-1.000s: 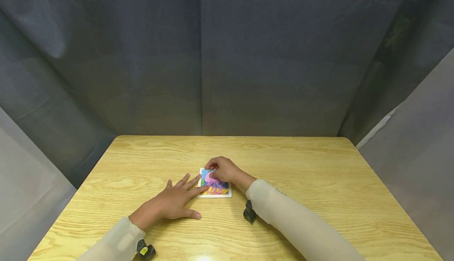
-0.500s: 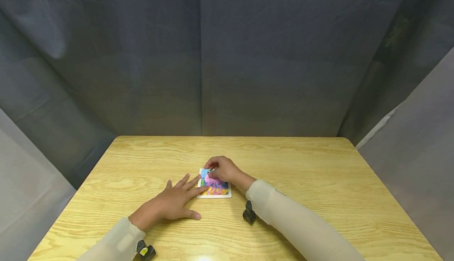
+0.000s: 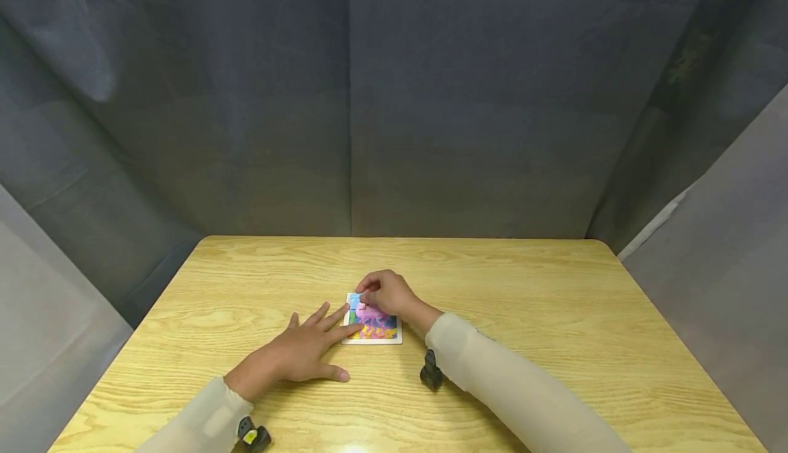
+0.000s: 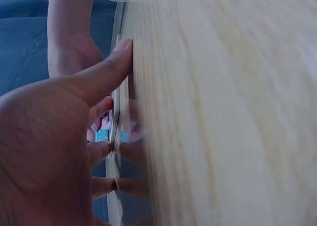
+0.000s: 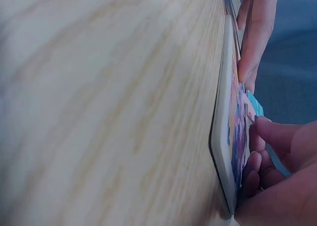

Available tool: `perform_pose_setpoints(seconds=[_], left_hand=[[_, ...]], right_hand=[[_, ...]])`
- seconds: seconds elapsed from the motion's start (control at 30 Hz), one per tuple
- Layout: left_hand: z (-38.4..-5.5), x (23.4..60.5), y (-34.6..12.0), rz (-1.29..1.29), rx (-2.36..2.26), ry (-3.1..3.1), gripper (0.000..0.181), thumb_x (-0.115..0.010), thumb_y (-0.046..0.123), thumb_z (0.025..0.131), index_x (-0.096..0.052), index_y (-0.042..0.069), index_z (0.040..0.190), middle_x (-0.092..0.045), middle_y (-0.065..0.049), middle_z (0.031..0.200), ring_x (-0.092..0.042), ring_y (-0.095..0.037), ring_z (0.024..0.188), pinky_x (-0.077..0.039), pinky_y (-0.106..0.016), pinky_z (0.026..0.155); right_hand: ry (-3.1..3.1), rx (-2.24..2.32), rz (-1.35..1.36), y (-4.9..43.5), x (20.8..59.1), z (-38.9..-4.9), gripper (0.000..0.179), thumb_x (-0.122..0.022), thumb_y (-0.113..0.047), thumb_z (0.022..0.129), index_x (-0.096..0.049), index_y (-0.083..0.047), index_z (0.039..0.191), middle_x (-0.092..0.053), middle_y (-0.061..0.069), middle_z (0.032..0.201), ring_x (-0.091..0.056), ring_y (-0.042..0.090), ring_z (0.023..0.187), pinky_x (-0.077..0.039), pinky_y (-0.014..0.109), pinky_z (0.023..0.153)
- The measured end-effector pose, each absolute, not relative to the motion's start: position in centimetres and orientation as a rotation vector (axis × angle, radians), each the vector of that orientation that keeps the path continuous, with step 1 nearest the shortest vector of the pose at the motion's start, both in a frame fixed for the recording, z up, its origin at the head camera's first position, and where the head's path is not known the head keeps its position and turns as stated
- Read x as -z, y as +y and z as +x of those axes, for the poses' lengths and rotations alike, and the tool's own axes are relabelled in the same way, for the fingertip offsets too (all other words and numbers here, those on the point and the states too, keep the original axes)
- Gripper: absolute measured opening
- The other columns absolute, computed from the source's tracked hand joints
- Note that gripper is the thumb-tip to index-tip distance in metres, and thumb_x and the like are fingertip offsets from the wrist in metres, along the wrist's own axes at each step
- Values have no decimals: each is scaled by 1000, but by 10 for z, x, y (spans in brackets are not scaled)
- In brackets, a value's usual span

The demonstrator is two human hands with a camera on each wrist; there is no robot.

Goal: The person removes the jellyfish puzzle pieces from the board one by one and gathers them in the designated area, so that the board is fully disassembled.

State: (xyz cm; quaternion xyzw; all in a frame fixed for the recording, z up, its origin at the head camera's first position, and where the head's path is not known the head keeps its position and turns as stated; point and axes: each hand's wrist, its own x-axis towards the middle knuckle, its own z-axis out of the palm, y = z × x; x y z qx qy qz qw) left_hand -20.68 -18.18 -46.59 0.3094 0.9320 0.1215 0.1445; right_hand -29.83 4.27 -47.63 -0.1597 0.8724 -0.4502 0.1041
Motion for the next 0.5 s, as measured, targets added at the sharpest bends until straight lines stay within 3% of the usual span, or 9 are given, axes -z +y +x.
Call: perform_pose_setpoints(seconds=[0.5], left_hand=[[-206,465,-181,906,-353,2688,88,-62,72,88,-32,37,162,-10,-6,174,-9,-49,156,-14,-89,103]], right_hand=[[2534,1386,-372,41,474,-300,5,-74,-9,95,-79,-10,97,-69,1,86,-59,17,81,-50,29,71]])
